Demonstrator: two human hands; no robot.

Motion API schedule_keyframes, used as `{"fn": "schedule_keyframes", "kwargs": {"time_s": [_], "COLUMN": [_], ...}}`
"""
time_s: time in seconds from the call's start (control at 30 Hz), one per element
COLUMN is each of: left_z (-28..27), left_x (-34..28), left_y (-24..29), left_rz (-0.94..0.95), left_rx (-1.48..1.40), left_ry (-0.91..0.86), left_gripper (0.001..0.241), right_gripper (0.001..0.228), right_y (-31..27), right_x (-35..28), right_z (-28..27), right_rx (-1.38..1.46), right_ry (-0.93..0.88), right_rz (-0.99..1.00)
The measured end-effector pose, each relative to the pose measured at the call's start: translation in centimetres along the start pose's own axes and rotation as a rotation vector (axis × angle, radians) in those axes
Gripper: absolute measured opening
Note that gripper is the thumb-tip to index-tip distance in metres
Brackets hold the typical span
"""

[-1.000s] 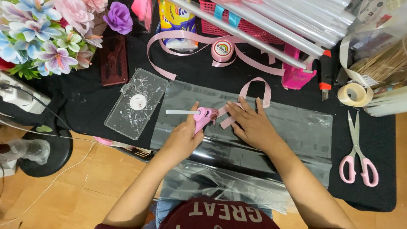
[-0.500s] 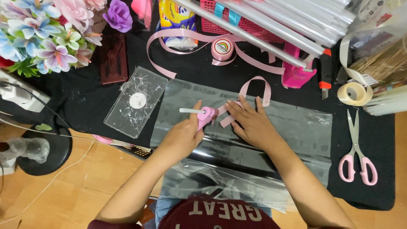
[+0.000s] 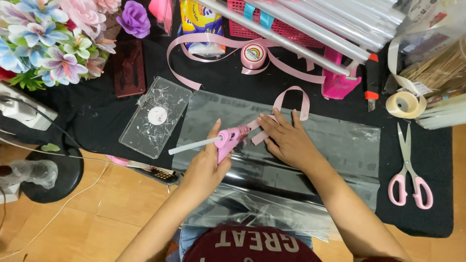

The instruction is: The person wraps a rectangular item in clear cellophane, secures a pink ribbon handle with a hot glue gun, and then rolls the package around a silver cylindrical tube to form a gift bouquet.

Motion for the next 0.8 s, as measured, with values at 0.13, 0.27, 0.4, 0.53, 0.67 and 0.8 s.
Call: {"fn": "schedule_keyframes", "kwargs": {"time_s": [0.13,0.27,0.4,0.53,0.67,0.8], "left_z": [1.4,2.3,3.1,3.5,3.7,4.0], "left_x": [-0.6,-0.5,-0.2,-0.2,-0.1,0.0], "left_y": [-0.8,-0.9,-1.1,-1.2,-0.8,-0.7], "left_rz": [-0.079,-0.102,-0.094,-0.112,-0.106,-0.107], "left_rx": [0.01,0.025,0.053,0.082,0.093,0.112], "left_ry": [-0.066,-0.062,-0.078,-0.087,-0.095,-0.089], "left_gripper": [0.084,0.083,0.082,0.083,0.082,0.081], "right_gripper": [0.056,0.055,0.054,0.054,0.054,0.054], "right_y": [0.0,-0.1,-0.1,0.0,-0.1,-0.1], "right_x": [-0.1,-0.1,-0.1,-0.1,-0.2,-0.2], "right_z": [-0.1,-0.2,-0.2,0.1,-0.3,-0.3], "right_rx": [-0.007,-0.007,-0.021,-0.026,-0.012,-0.008], "right_ry": [0.015,0.014,0.038,0.054,0.062,0.07], "right_rz": [0.014,0.012,0.009,0.009,0.012,0.007]}}
Point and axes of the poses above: each hand's wrist, its own x-axis towards the middle knuckle, its own z-axis out of the palm, y = z × x, the point moved 9 cm from there along x, towards the middle knuckle, and after that the axes turned 9 degrees about -x, right-handed, at the moved point
